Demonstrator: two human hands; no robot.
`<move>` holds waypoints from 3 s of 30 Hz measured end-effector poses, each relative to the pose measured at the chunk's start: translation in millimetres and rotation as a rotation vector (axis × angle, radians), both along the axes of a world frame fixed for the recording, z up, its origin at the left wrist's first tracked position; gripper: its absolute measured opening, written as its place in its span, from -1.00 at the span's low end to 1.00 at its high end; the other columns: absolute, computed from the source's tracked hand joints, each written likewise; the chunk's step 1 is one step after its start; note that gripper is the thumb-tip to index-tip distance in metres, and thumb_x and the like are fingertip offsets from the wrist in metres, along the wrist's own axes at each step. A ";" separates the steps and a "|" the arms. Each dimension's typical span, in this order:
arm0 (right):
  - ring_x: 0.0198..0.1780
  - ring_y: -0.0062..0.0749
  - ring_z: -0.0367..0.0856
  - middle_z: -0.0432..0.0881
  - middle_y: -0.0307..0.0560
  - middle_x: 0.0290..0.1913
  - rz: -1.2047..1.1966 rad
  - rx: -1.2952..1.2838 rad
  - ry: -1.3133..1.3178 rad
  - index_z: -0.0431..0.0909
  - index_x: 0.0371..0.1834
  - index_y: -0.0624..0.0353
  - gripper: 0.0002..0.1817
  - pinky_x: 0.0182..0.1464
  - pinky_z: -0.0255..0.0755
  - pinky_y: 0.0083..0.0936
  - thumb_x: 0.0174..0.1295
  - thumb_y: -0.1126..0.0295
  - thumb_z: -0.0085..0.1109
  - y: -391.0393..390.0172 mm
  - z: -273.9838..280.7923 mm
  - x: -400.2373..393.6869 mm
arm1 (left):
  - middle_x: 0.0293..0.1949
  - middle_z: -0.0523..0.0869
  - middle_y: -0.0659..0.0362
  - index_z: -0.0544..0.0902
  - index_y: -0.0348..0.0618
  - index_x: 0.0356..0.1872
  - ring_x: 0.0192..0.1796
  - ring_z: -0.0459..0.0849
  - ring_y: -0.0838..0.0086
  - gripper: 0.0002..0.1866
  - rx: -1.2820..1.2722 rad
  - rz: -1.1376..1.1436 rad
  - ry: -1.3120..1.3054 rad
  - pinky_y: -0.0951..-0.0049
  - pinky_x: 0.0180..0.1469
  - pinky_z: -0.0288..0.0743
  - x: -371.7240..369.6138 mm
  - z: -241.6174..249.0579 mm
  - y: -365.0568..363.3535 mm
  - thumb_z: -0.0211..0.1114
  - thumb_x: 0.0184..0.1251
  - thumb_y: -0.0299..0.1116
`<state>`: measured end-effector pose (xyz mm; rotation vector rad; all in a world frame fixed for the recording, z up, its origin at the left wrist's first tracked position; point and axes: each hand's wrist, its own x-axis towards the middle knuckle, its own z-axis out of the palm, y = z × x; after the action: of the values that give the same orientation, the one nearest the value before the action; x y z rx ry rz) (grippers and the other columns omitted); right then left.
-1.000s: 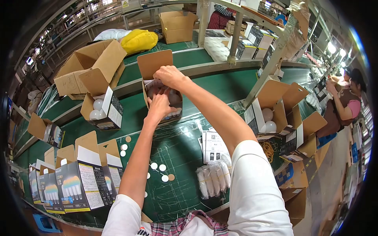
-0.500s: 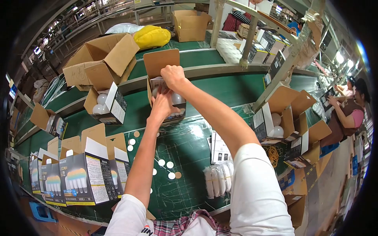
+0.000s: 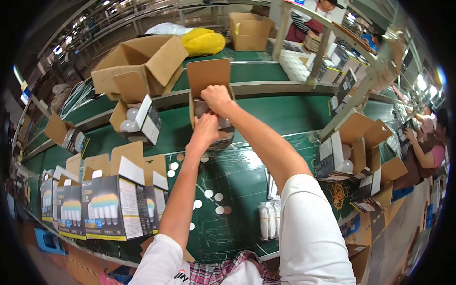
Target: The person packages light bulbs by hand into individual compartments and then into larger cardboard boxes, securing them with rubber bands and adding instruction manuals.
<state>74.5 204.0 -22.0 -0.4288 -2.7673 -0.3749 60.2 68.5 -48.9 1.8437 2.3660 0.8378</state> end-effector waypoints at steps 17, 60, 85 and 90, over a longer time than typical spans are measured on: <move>-0.17 0.06 0.63 0.66 0.18 -0.30 -0.075 -0.182 0.131 0.63 -0.40 0.31 -0.88 -0.14 0.53 -0.21 0.08 0.52 0.09 -52.7 24.3 0.3 | 0.29 0.37 -0.13 0.30 -0.22 0.28 0.35 0.33 0.18 -0.26 0.283 0.021 -0.230 0.24 0.34 0.21 5.2 -55.4 35.8 0.37 0.07 -0.19; -0.09 -0.02 0.60 0.64 0.17 -0.13 -0.641 -0.796 0.472 0.52 -0.02 0.33 -0.57 0.00 0.43 -0.28 0.15 0.23 0.22 -134.1 -57.8 452.5 | 0.18 0.47 0.03 0.33 -0.39 0.26 0.24 0.40 0.38 -0.42 0.357 -0.032 -0.980 0.38 0.33 0.14 78.2 6.1 -148.6 0.24 0.31 -0.28; -0.05 0.03 0.62 0.60 0.36 -0.14 -0.573 -1.016 0.665 0.41 0.01 0.40 -0.39 -0.07 0.45 -0.28 0.22 -0.02 0.12 -162.5 -68.1 470.7 | 0.39 0.11 -0.17 0.10 -0.22 0.41 0.42 0.05 -0.16 0.14 0.085 -0.677 0.062 -0.09 0.32 0.08 316.7 -19.5 -60.9 0.54 -0.22 0.00; -0.08 0.17 0.57 0.60 0.31 -0.15 -0.649 -1.019 0.258 0.43 -0.02 0.35 -0.44 -0.03 0.42 -0.17 0.35 -0.04 -0.09 -162.8 -42.7 498.8 | 0.32 0.25 -0.04 0.09 -0.16 0.42 0.31 0.22 -0.06 0.05 0.051 -0.694 0.035 0.00 0.17 0.23 326.5 -41.6 -48.7 0.41 -0.20 -0.14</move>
<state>573.3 41.2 -64.7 -1.4720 -2.2798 0.9440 386.7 19.8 -90.5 2.4565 1.5172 0.7702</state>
